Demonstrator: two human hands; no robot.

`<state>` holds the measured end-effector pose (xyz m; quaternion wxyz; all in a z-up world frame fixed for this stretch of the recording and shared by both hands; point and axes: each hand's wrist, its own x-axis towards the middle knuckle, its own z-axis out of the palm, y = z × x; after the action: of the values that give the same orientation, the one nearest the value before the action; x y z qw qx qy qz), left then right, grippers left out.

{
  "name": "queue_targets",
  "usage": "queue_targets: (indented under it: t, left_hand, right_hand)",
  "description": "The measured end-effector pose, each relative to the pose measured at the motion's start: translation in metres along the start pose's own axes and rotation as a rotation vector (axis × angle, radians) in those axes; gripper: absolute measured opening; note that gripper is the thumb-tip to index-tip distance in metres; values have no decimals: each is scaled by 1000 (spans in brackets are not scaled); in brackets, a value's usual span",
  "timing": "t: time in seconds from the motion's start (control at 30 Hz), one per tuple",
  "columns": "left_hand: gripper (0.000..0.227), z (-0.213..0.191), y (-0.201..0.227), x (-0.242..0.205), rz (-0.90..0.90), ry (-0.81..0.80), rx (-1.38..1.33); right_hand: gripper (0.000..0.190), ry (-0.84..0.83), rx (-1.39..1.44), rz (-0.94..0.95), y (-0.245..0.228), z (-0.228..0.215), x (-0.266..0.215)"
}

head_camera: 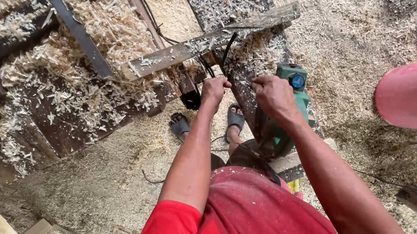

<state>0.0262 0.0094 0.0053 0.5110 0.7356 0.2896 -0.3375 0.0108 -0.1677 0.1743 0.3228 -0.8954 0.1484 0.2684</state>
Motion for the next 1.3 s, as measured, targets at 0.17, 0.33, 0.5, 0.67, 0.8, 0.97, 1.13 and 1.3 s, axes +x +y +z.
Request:
queue_targets:
  t: [0.17, 0.33, 0.5, 0.67, 0.8, 0.97, 1.13, 1.3]
  left_hand:
    - [27, 0, 3, -6, 22, 21, 11]
    - [27, 2, 4, -8, 31, 67, 20]
    - [30, 2, 3, -3, 26, 41, 4]
    - [27, 0, 6, -7, 42, 33, -21]
    - [29, 0, 3, -2, 40, 28, -37]
    - [26, 0, 0, -2, 53, -3, -95]
    - [26, 0, 2, 0, 63, -4, -61]
    - [22, 37, -75, 100, 879, 83, 330]
  right_hand:
    - [30, 35, -7, -40, 10, 9, 5]
    - [30, 25, -27, -3, -6, -2, -2]
    - [28, 48, -23, -20, -2, -4, 4]
    - [28, 32, -22, -25, 3, -3, 6]
    - [28, 39, -36, -35, 6, 0, 7]
    - [26, 59, -69, -19, -6, -2, -1]
    - [24, 60, -283, 1, -33, 10, -11]
    - [20, 264, -152, -177, 66, 52, 18]
